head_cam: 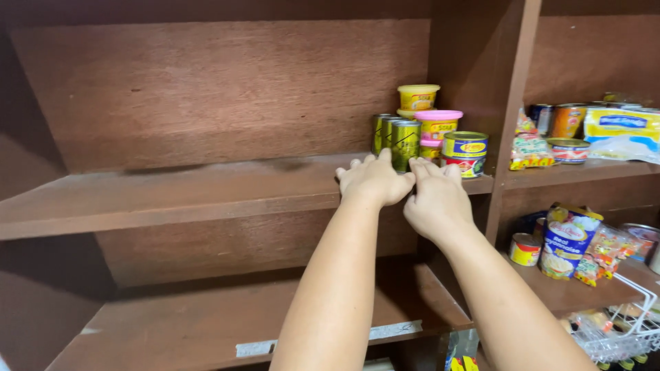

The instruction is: Taking canned goods and bottled drinks from a box and arranging them on a shelf.

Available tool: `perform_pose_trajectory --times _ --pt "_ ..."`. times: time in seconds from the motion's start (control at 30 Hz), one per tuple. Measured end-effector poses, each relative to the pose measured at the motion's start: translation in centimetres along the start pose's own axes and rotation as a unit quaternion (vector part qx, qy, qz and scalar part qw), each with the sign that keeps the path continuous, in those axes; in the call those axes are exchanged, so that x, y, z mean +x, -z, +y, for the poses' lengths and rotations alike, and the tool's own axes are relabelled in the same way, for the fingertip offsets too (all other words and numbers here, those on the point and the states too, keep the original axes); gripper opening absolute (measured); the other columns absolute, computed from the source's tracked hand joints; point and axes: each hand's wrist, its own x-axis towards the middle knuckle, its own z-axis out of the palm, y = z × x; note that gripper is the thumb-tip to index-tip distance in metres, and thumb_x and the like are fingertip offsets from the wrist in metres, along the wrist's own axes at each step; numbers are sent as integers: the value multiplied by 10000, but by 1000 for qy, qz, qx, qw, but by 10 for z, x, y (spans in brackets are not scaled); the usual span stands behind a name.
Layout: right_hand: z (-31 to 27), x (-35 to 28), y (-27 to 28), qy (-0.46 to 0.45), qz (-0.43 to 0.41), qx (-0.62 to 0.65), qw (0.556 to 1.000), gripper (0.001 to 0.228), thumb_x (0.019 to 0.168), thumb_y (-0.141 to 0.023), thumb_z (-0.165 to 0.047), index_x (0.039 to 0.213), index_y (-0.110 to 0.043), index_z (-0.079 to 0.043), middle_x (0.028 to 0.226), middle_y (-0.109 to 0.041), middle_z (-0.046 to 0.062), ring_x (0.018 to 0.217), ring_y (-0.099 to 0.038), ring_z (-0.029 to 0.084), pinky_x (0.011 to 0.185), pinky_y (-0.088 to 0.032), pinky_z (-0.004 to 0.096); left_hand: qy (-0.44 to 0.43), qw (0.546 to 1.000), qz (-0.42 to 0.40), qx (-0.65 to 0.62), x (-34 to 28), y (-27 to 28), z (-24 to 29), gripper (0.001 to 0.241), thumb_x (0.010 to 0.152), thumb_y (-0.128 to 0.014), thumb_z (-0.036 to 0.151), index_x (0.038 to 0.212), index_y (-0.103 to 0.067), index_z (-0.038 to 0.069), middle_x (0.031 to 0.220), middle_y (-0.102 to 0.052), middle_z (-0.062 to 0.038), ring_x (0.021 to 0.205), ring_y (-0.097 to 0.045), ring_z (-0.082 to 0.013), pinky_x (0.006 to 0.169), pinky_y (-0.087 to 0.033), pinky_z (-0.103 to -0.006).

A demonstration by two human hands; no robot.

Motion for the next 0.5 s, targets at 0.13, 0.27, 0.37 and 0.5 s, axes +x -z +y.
perform_pose_trajectory --times 0.13,0.27,0.37,0.5 --pt "5 -4 -5 -16 -6 47 999 595 797 -565 -71 1390 -600 -68 1418 -626 88 1139 -540 374 1027 -461 420 -2 999 28 -26 -8 2 -3 852 807 -619 641 1531 -432 234 1516 -523 -58 1432 -442 -294 1177 -284 -584" --pt "10 4 -13 36 28 15 999 580 810 -586 -116 1385 -595 -41 1429 -604 158 1118 -540 389 1021 -448 416 -11 997 60 -55 -10 0 -8 874 773 -659 476 1574 -381 265 1376 -653 -84 1321 -571 -289 1146 -348 -549" --pt "7 11 -2 8 -23 4 1000 604 839 -581 -154 1432 -551 -45 1397 -612 169 1112 -537 405 1026 -435 422 -23 997 58 -52 -5 -1 -5 877 780 -647 436 1593 -351 291 1356 -664 -96 1298 -592 -290 1136 -360 -534" --pt "7 23 -3 4 -82 -44 996 715 828 -566 -204 1520 -470 -48 1361 -622 184 1140 -523 424 1075 -403 440 -9 1000 22 -15 0 -5 -5 814 833 -597 468 1593 -350 310 1402 -631 -93 1348 -543 -287 1159 -324 -532"
